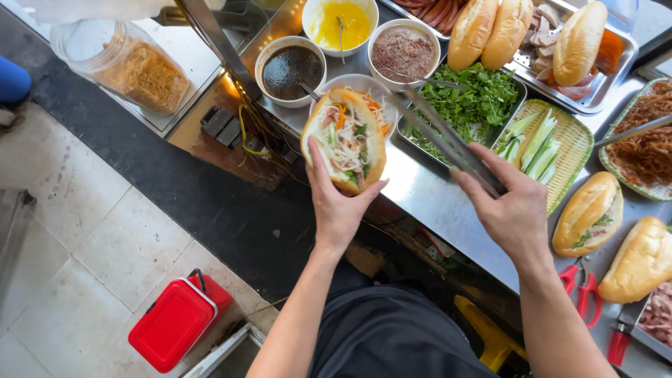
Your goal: Preparing and assembling multiple Vietnamese banh mi sandwiches with various ingredients and using a panini press.
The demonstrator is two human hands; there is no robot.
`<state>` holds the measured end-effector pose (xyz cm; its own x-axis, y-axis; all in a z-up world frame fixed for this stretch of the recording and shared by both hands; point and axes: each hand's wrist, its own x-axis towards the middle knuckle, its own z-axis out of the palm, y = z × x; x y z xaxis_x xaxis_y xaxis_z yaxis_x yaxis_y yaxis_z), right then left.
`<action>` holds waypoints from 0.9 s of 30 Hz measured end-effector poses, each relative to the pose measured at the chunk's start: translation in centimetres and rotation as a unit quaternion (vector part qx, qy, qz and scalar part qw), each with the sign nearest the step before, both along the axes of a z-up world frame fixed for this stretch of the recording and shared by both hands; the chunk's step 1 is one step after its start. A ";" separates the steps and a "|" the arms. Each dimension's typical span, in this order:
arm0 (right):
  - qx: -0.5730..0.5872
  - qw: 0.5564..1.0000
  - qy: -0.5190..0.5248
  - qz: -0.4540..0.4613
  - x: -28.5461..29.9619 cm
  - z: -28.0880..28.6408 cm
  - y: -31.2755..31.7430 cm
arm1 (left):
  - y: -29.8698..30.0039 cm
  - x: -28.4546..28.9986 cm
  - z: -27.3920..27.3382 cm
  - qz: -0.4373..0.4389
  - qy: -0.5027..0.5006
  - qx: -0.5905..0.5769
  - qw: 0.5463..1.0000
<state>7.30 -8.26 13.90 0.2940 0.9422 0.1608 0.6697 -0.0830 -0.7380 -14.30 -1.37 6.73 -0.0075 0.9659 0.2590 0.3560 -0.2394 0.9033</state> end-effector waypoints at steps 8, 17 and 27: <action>-0.003 0.950 -0.299 -0.086 8.4 -18.1 2.4 | 0.0 -7.3 0.3 -0.031 -0.209 -0.100 0.972; 0.003 0.954 0.296 0.051 -9.8 -14.3 14.3 | 3.0 -14.1 -0.6 -0.048 -0.241 -0.166 0.955; 0.140 0.986 0.036 0.080 -12.0 -7.8 23.5 | 8.9 -19.7 -3.7 -0.169 -0.288 -0.211 0.919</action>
